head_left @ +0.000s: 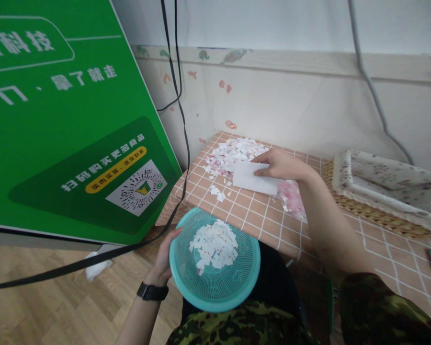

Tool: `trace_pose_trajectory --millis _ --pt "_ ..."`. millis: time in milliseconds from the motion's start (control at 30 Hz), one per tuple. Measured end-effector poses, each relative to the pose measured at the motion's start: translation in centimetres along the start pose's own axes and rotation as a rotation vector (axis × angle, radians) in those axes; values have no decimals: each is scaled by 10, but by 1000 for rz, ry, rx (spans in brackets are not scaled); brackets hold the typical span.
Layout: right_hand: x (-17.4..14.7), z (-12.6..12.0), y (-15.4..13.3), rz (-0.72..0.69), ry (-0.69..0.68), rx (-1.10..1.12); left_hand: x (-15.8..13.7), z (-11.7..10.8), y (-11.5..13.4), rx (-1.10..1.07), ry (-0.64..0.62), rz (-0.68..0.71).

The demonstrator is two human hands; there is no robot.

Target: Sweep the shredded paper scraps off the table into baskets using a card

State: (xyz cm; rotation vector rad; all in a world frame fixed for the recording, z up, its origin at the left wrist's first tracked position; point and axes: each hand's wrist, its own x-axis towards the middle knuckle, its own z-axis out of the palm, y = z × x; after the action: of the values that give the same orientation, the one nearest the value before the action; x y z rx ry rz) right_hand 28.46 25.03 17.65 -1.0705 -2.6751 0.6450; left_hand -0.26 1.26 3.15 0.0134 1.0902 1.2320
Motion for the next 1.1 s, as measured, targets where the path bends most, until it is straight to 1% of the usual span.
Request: trace_pose_trajectory --millis 133,300,400,500,600,700,800,900,1000,1100 --pt "5 7 1 -22 0 -7 0 -1 0 0 -18 -3" --pt "0 0 0 -1 -19 -22 -1 0 0 -7 2 -15" --pt "1 1 -2 5 28 -24 -1 0 0 -8 2 -15" --pt "5 7 -2 -13 65 -34 -1 -1 -1 0 -6 -7" --pt "6 9 -1 -23 24 -49 0 -2 -1 4 -9 -6" --pt "1 2 0 7 -13 -80 1 -2 0 2 -19 -16" --pt "-2 -3 -4 11 1 -91 1 -2 0 -3 -13 -17" --pt "0 -1 -8 -4 17 -81 1 -2 0 -4 7 -21" --pt "-1 -1 -6 -8 -26 -97 1 -2 0 -3 19 -18" --pt "-8 -9 3 -1 -83 -106 2 -2 -1 6 24 -18"
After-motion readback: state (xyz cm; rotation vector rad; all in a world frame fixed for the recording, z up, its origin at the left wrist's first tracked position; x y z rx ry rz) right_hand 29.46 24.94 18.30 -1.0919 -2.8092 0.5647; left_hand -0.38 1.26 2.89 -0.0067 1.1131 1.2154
